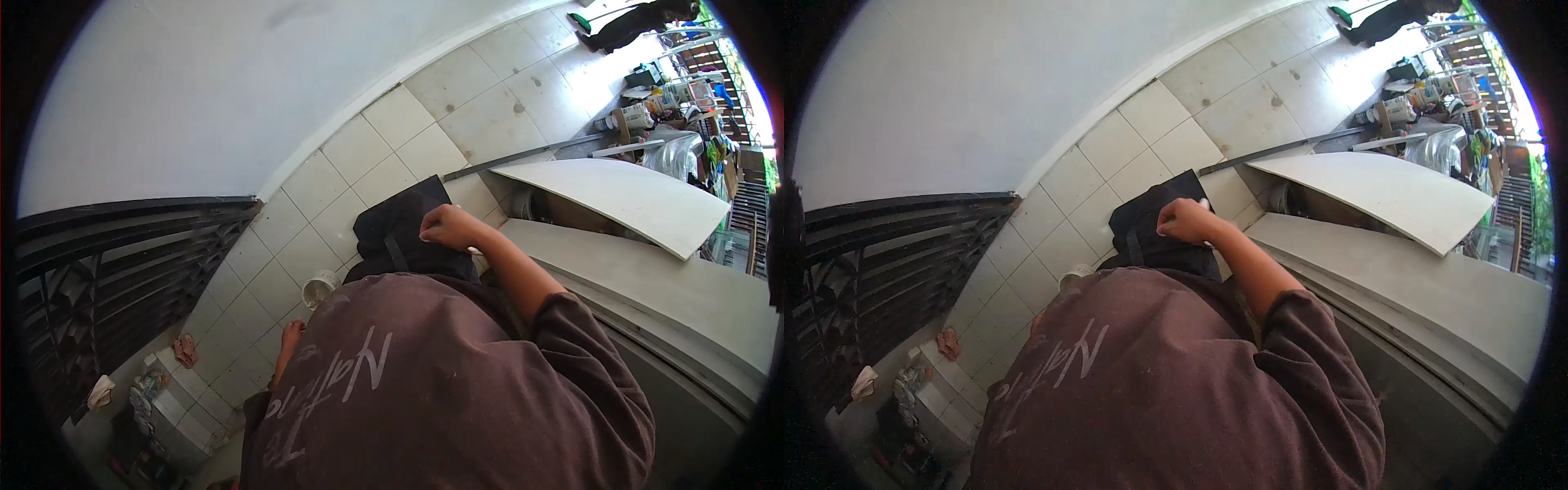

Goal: Wiping pants with a cloth and adjusting the belt.

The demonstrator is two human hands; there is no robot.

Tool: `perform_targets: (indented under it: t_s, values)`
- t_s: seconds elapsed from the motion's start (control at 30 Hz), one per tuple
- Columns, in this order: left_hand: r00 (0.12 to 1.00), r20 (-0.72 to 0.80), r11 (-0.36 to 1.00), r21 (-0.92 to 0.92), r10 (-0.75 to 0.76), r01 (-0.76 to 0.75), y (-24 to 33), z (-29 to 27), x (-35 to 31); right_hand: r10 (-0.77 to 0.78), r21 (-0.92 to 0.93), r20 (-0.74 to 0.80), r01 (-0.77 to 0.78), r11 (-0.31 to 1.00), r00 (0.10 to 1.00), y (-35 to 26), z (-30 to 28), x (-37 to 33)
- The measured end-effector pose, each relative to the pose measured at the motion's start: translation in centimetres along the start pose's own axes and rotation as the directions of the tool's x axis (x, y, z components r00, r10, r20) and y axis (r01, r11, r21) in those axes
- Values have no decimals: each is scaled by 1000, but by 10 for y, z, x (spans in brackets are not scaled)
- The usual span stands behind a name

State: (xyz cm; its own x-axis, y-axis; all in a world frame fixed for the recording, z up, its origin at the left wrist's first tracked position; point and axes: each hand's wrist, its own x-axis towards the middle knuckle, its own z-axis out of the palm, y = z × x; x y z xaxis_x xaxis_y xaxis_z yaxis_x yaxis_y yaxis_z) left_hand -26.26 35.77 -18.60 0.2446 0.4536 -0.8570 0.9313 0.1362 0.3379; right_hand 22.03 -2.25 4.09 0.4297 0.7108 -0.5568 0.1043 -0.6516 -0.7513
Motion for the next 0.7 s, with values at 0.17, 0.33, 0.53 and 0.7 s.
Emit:
perform_targets:
  t_s: [0.17,0.33,0.53,0.7]
  values:
    - [996,76,998,43,38,-41,-19,21,17,88,15,70,-89,996,994,36,8,-18]
    - [994,84,994,79,71,-78,11,21,1,294,-309,137,-241,920,946,41,-19,-18]
    - [966,2,950,-181,258,-253,217,53,-68,229,-109,-188,-252,961,955,72,-40,-29]
    - [809,263,849,-217,526,-482,380,108,-116,1,349,-587,253,902,809,-15,-61,-14]
